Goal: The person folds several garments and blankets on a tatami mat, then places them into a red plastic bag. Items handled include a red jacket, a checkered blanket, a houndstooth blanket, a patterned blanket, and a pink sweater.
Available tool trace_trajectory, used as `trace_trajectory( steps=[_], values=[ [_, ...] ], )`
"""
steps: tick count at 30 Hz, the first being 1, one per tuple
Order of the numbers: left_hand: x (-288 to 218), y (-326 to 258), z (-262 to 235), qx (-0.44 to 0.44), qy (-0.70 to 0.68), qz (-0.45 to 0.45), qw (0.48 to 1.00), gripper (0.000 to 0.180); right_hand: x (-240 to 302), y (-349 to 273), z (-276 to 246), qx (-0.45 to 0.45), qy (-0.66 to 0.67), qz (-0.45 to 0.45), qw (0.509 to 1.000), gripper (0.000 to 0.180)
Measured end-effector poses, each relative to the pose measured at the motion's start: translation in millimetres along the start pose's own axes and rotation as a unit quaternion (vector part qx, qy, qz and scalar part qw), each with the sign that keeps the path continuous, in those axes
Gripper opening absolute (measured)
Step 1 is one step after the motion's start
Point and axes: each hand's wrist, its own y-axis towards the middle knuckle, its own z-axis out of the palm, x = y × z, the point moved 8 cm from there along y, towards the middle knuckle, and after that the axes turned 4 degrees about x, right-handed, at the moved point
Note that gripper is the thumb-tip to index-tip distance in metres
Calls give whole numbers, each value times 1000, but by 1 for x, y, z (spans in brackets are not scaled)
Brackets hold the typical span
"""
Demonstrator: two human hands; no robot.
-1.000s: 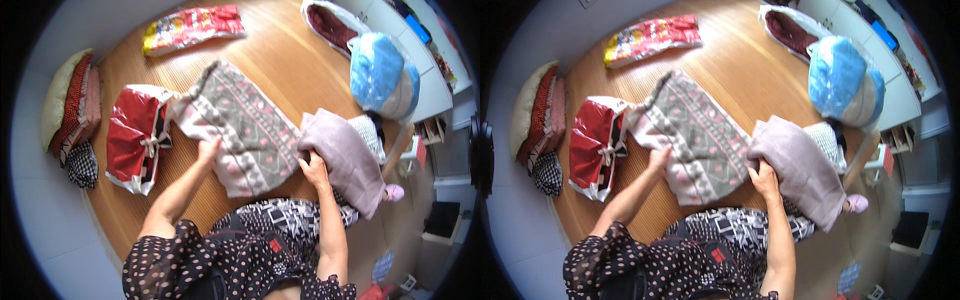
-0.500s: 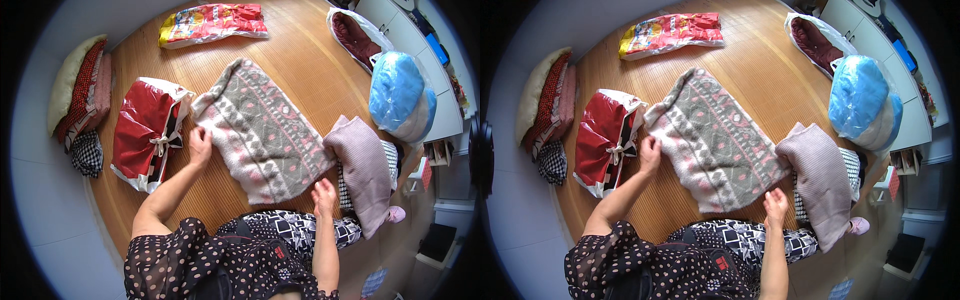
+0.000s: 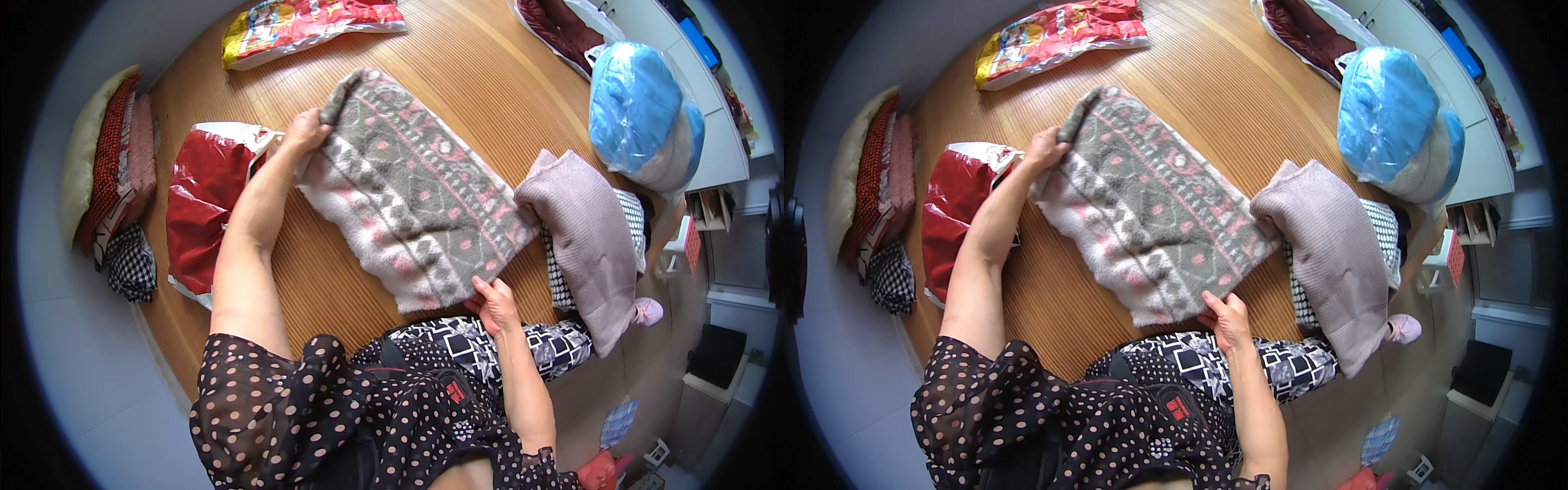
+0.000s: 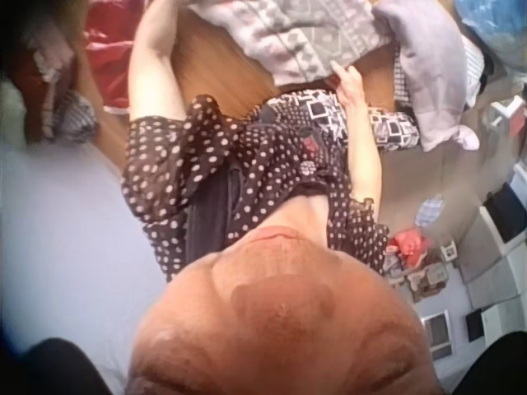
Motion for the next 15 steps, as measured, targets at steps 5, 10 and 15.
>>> trace_trajectory(
  steps=[5,10,15],
  values=[
    [2,15,-19,187,-311,-98,927,18,33,-5,14,58,72,-50,994,38],
    [-69,50,-82,142,-558,57,816,23,165,-16,5,135,98,-225,960,33],
    [-82,96,-123,102,-644,234,722,32,221,-22,-44,92,154,-391,903,36]
  ],
)
